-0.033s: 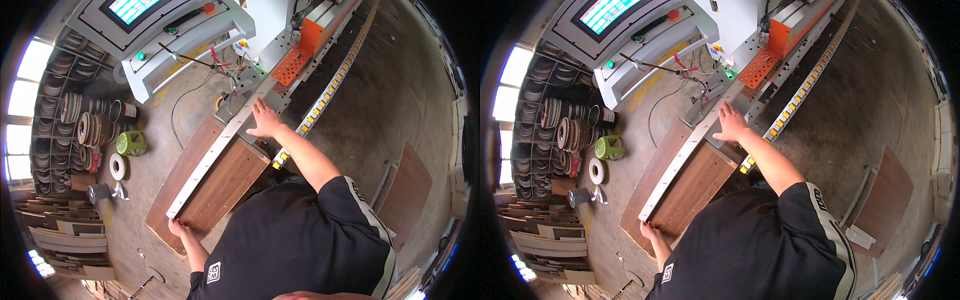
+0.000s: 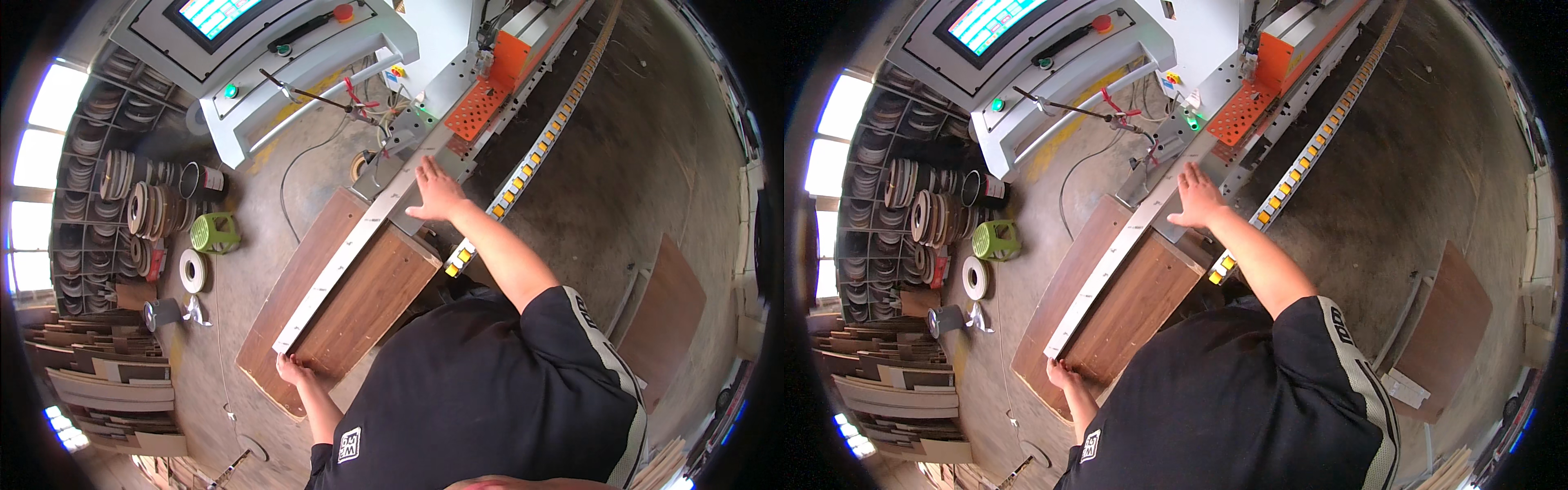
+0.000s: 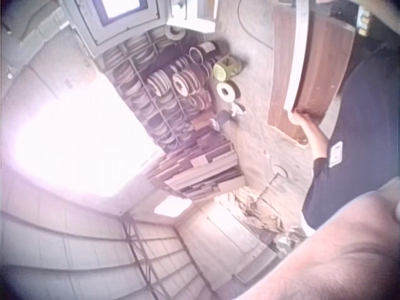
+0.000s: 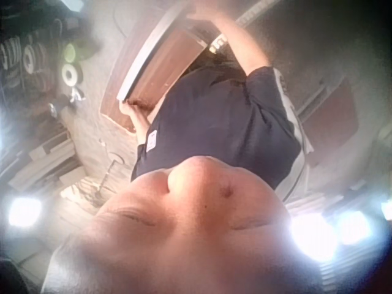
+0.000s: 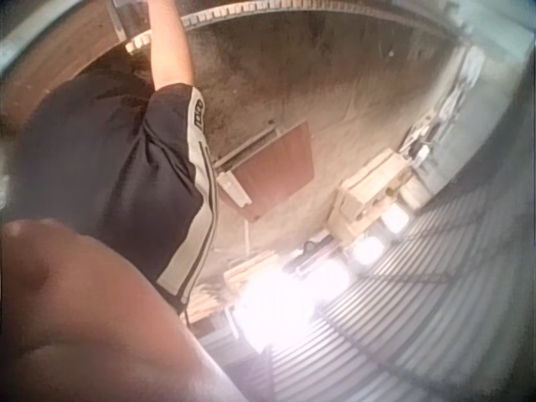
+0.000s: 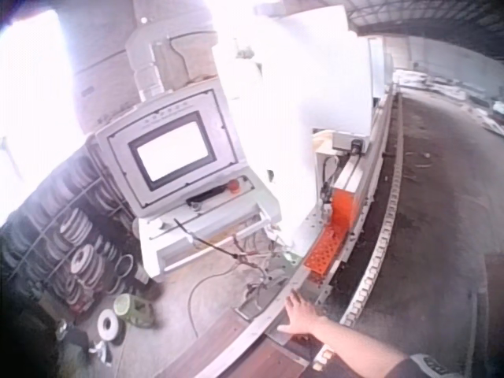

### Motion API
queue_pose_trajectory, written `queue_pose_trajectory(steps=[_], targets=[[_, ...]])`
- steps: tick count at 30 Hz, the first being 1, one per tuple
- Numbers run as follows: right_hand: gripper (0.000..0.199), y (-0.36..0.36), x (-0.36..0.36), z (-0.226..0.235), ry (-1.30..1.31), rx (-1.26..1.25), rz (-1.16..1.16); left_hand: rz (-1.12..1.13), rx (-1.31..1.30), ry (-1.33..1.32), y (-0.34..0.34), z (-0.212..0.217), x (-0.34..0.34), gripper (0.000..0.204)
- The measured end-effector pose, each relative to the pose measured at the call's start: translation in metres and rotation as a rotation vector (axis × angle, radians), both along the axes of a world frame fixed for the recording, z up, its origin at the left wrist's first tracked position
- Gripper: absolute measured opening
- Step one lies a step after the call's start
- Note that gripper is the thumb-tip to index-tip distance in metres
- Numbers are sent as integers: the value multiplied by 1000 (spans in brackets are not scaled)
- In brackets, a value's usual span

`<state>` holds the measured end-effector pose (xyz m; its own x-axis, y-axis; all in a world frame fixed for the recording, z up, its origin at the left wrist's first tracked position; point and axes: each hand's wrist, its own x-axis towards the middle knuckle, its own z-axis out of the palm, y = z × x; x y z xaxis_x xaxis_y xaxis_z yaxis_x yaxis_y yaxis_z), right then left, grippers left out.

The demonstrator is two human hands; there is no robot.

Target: The person places long wood strips into a processing machine and later uses a handheld tool to apply glue to several strips positioned on a table.

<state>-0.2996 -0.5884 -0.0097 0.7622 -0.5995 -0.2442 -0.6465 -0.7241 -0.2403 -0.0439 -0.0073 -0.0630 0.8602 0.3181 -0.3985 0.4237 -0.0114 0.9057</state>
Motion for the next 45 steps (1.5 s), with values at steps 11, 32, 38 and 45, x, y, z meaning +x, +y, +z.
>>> queue_pose_trajectory(steps=[11, 32, 38, 45], targets=[[115, -83, -21, -6, 0, -75, -136, -258, -54, -15, -79, 17, -53, 21], [110, 78, 11, 6, -55, 63, 262, -706, -265, 151, -210, 27, -112, 21], [104, 128, 30, 9, -90, 85, 370, -946, -354, 185, -245, 31, -111, 29], [100, 161, 47, 6, -99, 92, 391, -1094, -358, 117, -248, 6, -100, 27]])
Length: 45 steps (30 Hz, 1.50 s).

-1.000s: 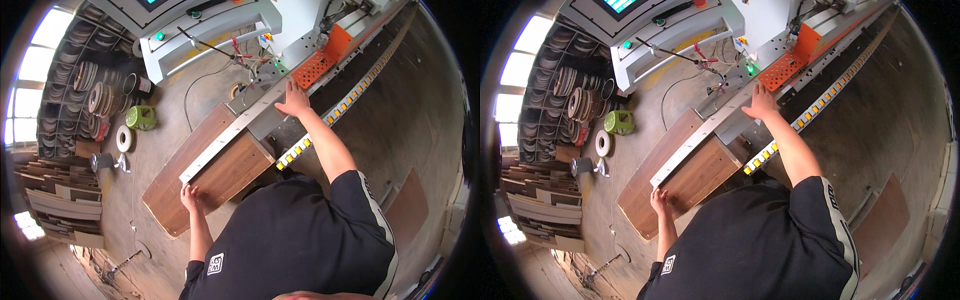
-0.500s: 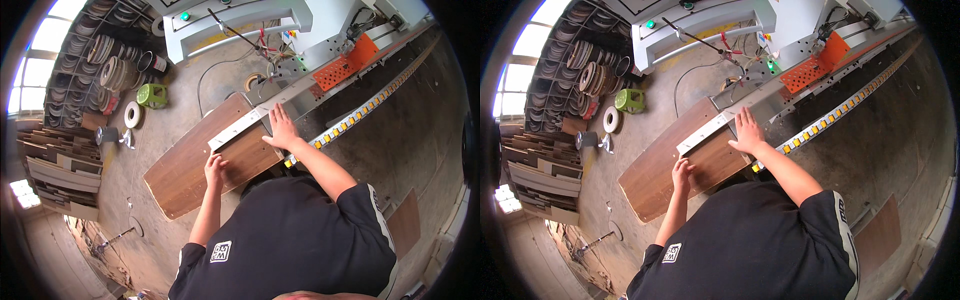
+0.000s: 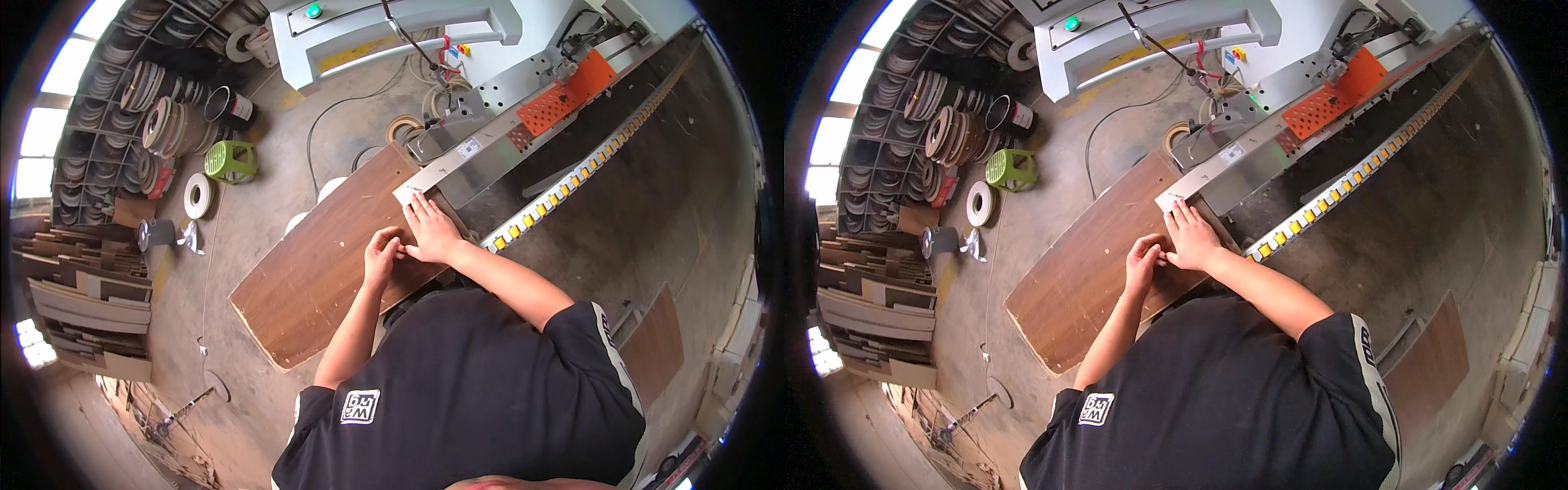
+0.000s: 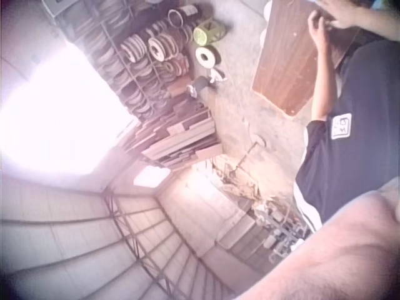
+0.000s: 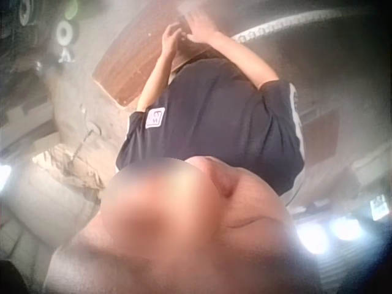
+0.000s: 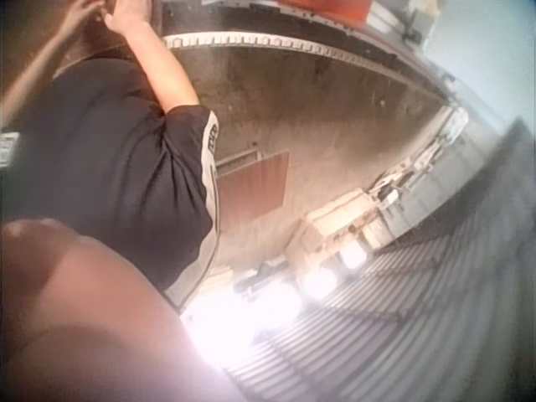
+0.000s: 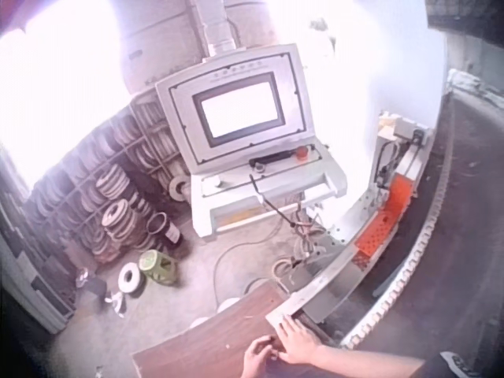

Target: The person places long wood strips into a processing machine and later uses a handheld tool to apply glue to several strips positioned on a table.

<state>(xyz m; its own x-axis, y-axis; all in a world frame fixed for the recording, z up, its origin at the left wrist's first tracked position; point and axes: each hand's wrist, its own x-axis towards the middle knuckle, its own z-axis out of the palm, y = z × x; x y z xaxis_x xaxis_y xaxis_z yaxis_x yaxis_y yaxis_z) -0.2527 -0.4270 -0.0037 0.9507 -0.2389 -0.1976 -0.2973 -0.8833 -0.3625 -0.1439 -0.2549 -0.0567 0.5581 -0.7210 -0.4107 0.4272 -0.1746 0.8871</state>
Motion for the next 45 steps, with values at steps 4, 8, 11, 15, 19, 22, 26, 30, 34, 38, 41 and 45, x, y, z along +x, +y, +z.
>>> queue_pose_trajectory(steps=[4, 8, 11, 15, 19, 22, 26, 30, 34, 38, 41, 45], targets=[[109, -15, 4, 5, 81, -29, -128, -104, -17, -8, 8, -7, 3, 25], [116, -33, 3, 11, 115, -65, -244, -161, 28, -174, 6, -7, 9, 22], [119, -53, 0, 11, 183, -98, -311, -155, 103, -729, -6, 8, 31, 17], [116, -85, 0, 17, 273, -89, -352, -202, 132, -822, -20, 11, 71, 18], [117, -119, -9, 16, 272, -90, -394, -296, 173, -785, -38, 1, 91, 20], [116, -147, -17, 11, 252, -35, -471, -320, 250, -368, -77, 14, 104, 19], [101, -157, -38, 14, 105, 117, -568, 47, -19, -120, -131, 0, 145, 44], [80, -91, -99, -10, -207, 122, -392, 94, -32, -744, -138, -17, 155, 53], [40, 30, -212, 12, -358, 417, -477, -209, 15, -1080, -116, -25, 88, 47], [49, 168, -357, -14, -118, 597, -851, -377, -95, -1144, -78, 5, -47, 44], [52, 285, -458, -66, -25, 824, -1309, -676, -218, -867, -49, 4, -151, 24], [53, 434, -525, -152, -725, 1111, -1613, -1357, -266, -581, -33, 6, -285, 20]])
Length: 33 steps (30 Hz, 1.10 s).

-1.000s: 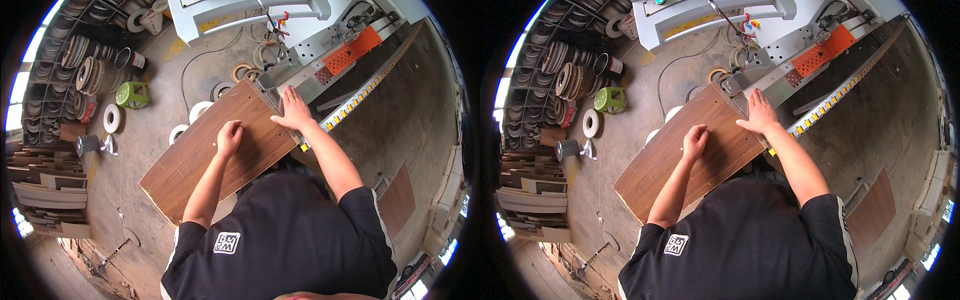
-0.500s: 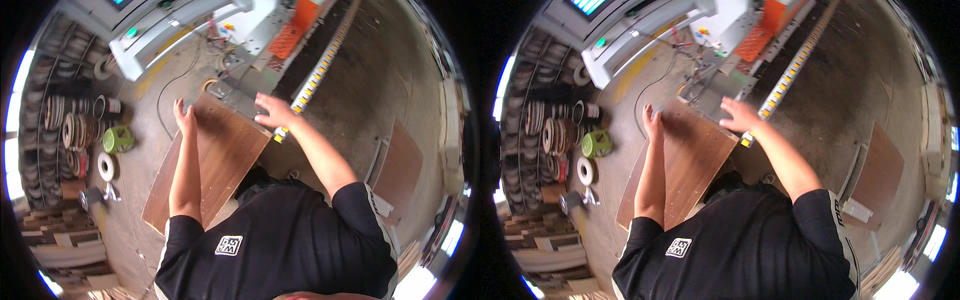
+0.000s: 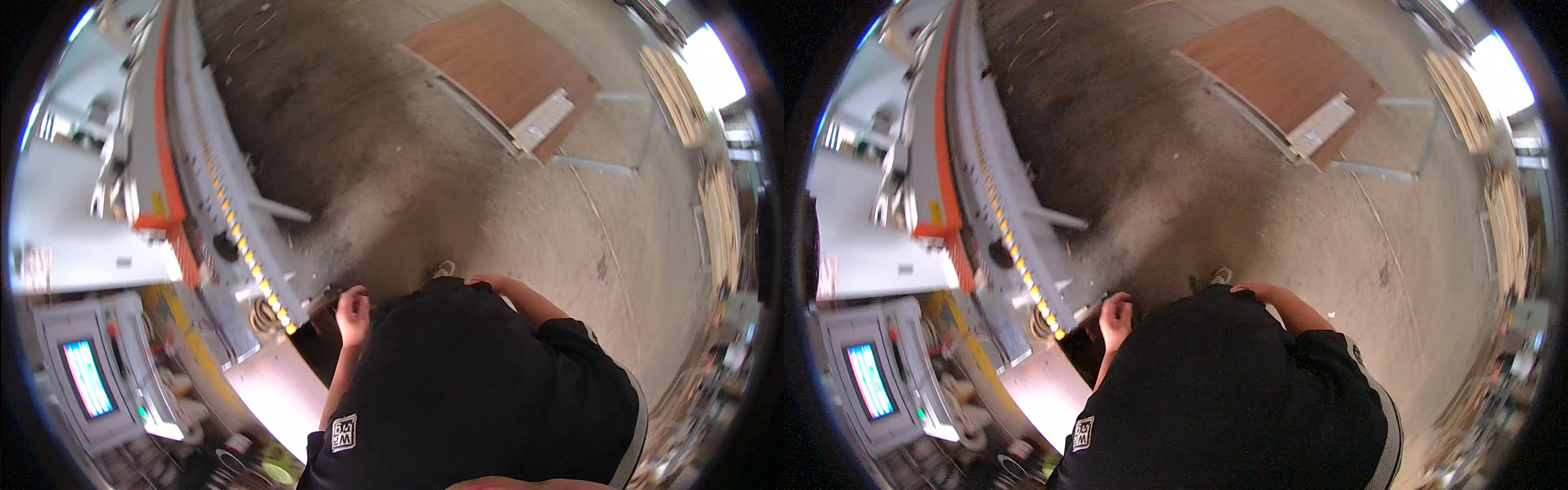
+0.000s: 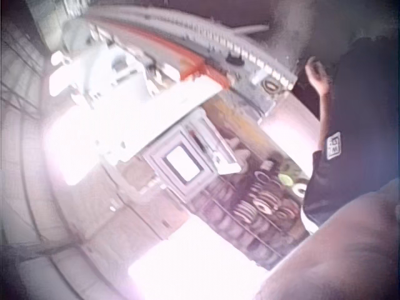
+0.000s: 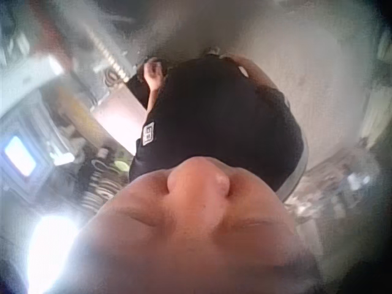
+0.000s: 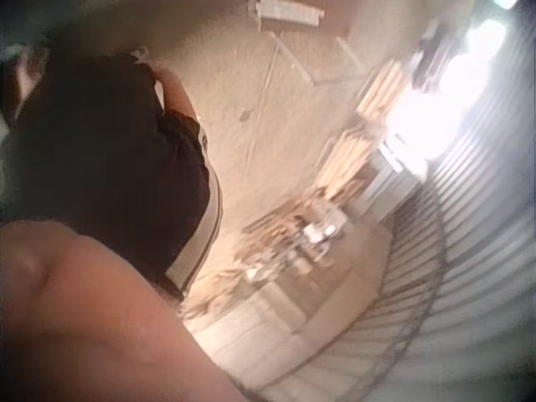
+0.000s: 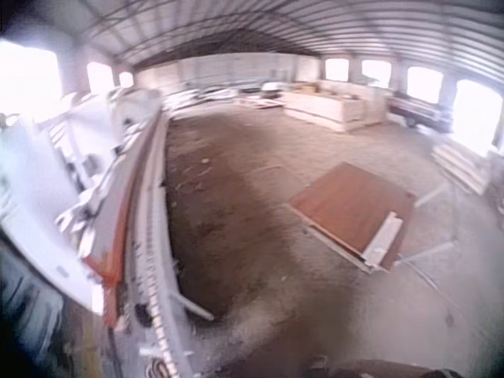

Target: The person places long wood strips into a processing machine and later uses a handheld tool to apply glue to several strips positioned on a table.

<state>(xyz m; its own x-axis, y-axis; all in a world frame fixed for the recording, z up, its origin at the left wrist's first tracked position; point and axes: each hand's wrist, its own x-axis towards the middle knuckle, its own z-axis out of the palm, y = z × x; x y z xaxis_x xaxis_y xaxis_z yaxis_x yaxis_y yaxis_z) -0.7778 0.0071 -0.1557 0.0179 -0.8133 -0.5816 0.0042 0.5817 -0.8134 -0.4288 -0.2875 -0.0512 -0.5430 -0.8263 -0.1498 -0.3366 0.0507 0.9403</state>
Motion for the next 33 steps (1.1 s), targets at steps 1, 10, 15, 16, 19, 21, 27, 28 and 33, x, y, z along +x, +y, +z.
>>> queue_pose_trajectory(steps=[1, 10, 15, 16, 19, 21, 27, 28, 33], targets=[[53, 17, -6, -8, -260, 196, -268, -146, -39, -26, 2, -4, -37, 21], [55, 140, -44, -34, -581, 242, -892, -888, -116, -395, 2, -43, -297, 31], [65, 174, -71, -48, -40, 484, -759, -1119, -56, -579, 28, -28, -433, 35], [67, 173, -83, -45, -21, 488, -745, -1164, -74, -602, 28, -35, -452, 36], [68, 171, -121, -45, 69, 512, -743, -1301, -59, -625, 28, -77, -515, 43], [64, 162, -152, -49, 171, 524, -769, -1358, -65, -695, 25, -101, -559, 43], [61, 122, -298, -103, 204, 554, -802, -1391, -165, -741, 38, -228, -724, 37], [61, 113, -318, -119, 206, 568, -811, -1402, -199, -781, 42, -251, -749, 36], [76, 42, -537, -178, 73, 633, -808, -1303, -417, -629, 33, -377, -891, 46]])
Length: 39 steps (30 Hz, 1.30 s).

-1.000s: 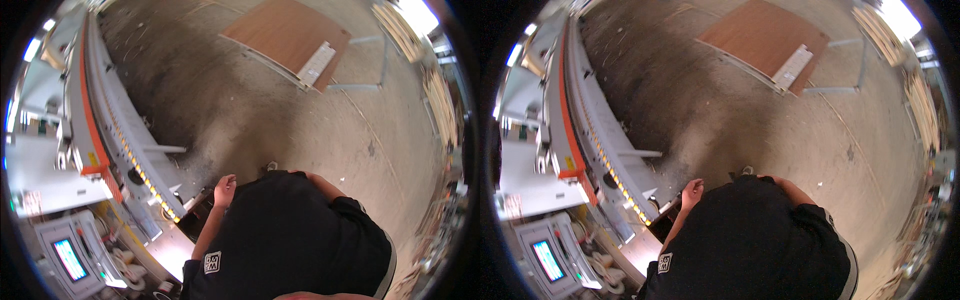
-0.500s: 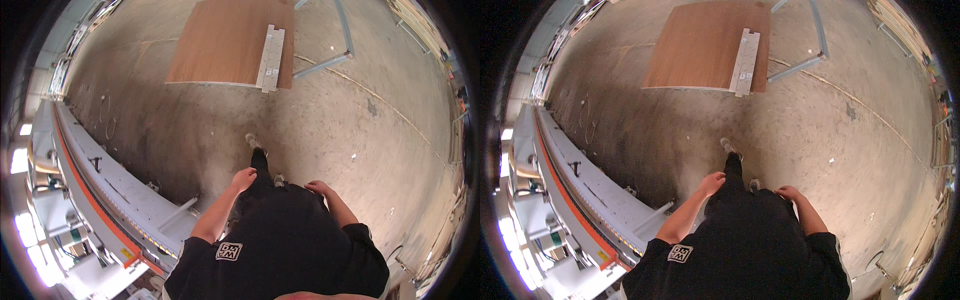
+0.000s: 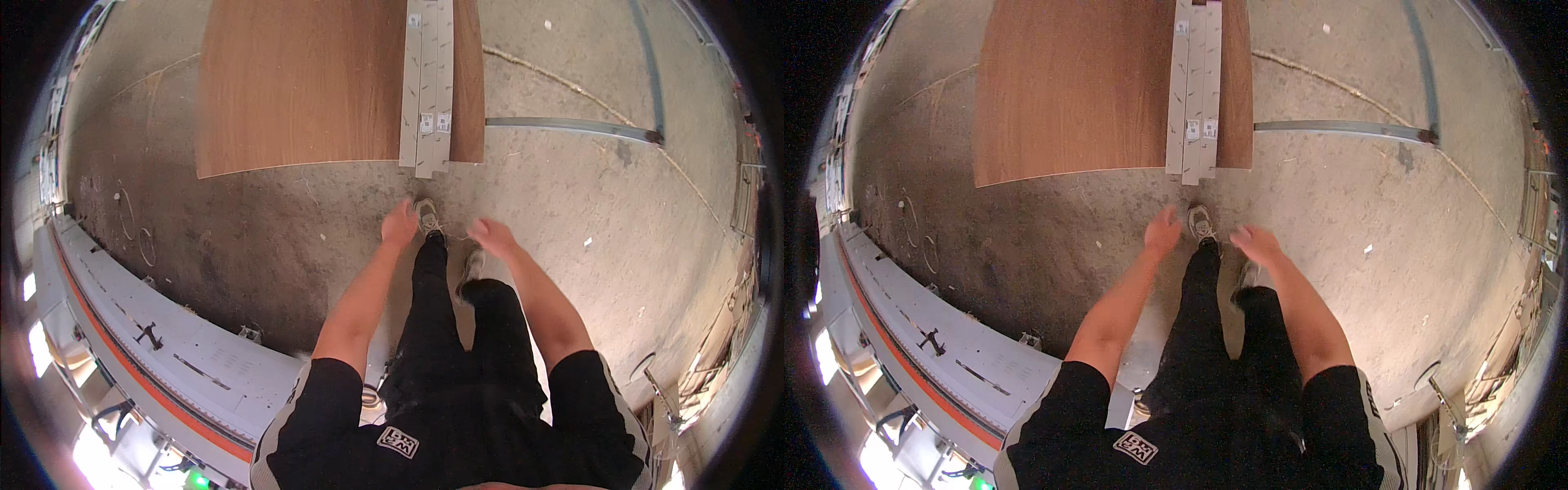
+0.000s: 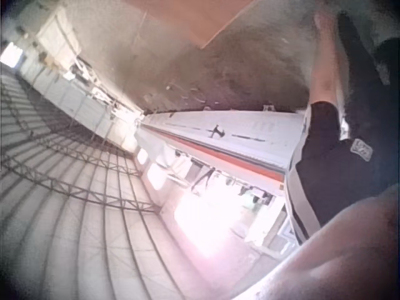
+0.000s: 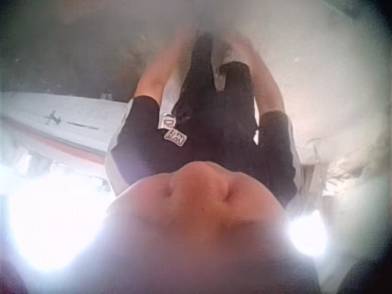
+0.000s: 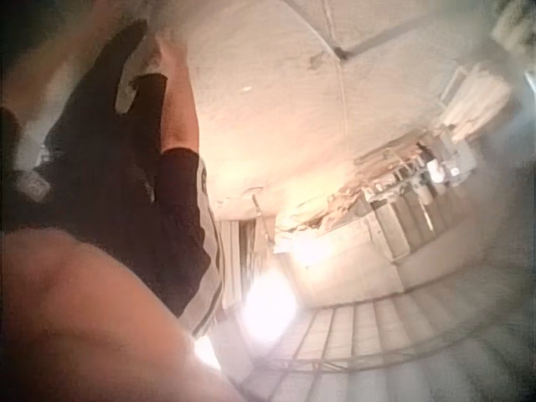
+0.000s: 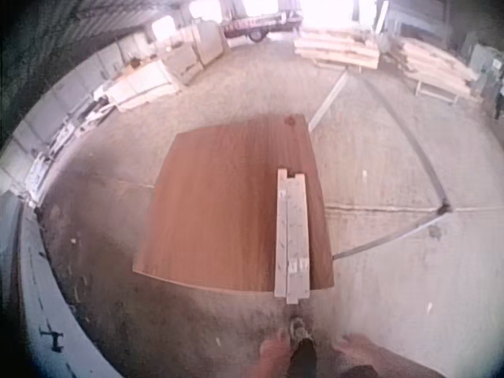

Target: The person places long wood strips into a processing machine and later uses a handheld tool to apply glue to several strips positioned on a table.

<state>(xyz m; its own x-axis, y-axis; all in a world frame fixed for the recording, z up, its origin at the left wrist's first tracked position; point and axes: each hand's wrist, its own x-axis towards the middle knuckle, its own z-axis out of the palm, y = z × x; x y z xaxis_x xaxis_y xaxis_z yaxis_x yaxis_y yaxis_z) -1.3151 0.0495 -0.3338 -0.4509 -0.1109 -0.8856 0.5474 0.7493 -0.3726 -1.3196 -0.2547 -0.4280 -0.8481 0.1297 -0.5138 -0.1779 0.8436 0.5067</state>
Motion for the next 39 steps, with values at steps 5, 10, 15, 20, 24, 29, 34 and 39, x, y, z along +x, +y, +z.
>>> queue_pose_trajectory(steps=[5, 10, 15, 20, 24, 29, 34, 39], targets=[[83, -57, -127, -89, 346, -63, -318, 182, 77, 96, 18, -32, -133, 66], [72, -63, -114, -192, 460, -174, -484, 284, 75, 114, 54, -57, -132, 72], [57, -57, -58, -177, 234, -73, -581, 409, 64, -135, 51, -38, -93, 77], [46, -53, -37, -195, 120, -119, -766, 519, 233, -167, 69, -61, -66, 84], [49, -51, -45, -184, 84, -219, -789, 424, 95, -342, 70, -55, -58, 90], [50, -41, -35, -182, 85, -111, -698, 590, 443, -338, 97, -56, -27, 87], [50, -42, -51, -91, 11, -194, -733, 636, 415, -418, 115, 25, -35, 79], [72, -44, -21, -49, 94, -303, -656, 521, 295, -227, 132, 51, 20, 74]])
